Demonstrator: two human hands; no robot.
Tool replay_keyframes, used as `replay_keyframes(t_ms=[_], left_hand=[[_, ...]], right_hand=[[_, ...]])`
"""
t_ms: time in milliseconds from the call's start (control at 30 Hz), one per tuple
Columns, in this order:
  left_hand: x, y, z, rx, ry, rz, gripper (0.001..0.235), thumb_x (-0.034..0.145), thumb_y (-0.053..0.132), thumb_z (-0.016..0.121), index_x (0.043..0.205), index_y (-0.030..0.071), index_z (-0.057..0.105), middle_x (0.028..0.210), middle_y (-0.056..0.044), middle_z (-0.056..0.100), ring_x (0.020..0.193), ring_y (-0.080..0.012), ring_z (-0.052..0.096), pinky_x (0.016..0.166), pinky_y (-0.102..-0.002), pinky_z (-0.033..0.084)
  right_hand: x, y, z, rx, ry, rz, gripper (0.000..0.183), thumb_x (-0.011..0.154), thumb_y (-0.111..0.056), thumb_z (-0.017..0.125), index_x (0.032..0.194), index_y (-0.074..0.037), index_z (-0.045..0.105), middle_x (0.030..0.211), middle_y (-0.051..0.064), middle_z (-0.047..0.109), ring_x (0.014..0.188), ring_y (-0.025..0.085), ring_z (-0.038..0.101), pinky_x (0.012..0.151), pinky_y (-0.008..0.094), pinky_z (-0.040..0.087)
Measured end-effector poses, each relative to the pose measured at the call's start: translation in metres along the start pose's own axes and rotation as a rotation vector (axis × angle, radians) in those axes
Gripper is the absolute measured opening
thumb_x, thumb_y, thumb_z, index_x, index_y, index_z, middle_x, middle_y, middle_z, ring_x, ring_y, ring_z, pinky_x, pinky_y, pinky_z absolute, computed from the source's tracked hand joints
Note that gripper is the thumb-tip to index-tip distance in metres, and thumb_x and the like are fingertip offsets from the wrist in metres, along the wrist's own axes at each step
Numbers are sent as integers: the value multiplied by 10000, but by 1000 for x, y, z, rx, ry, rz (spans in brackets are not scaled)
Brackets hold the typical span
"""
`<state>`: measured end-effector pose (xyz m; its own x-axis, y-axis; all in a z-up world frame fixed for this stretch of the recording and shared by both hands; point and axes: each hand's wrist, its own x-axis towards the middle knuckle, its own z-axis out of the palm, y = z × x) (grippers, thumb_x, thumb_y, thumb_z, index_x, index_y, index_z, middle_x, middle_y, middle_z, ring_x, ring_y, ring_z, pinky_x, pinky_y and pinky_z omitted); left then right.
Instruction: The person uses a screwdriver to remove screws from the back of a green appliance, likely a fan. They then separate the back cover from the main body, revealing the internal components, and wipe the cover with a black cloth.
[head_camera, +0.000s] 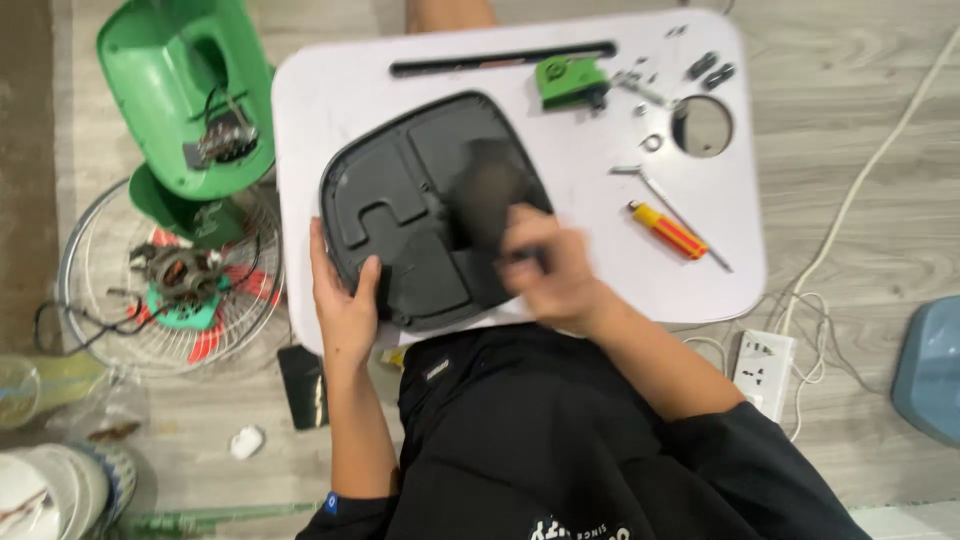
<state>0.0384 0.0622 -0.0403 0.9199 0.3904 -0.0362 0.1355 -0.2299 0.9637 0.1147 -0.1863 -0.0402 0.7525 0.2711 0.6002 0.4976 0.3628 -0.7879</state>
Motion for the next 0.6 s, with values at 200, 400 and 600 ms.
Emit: replay_keyframes(t_ms=[200,400,600], left_hand=[[1,-5,10,496,130,257,710,1042,246,551,1625,0,228,1472,-242,537,1374,-428,447,1157,-573,338],[6,-18,16,653,174,302,579,1040,32,433,1610,33,331,1502,-180,543,1350,-394,467,1090,-525,364],[8,-19,19,672,201,339,550,1030,-8,427,1577,40,417,1407,-191,603,1317,-397,498,1056,-521,386]], right_hand=[[62,16,59,-651,-494,-392,202,970,-27,553,1146,36,630,1104,256,665,1086,417,662,1097,485,483],[40,70,68,-948,-783,-211,439,1030,-425,507,1276,-69,583,1267,200,642,1322,388,562,1199,513,339],[30,79,69,-1065,-612,-248,555,1008,-448,561,1320,9,613,1241,211,646,1349,383,536,1221,498,305]])
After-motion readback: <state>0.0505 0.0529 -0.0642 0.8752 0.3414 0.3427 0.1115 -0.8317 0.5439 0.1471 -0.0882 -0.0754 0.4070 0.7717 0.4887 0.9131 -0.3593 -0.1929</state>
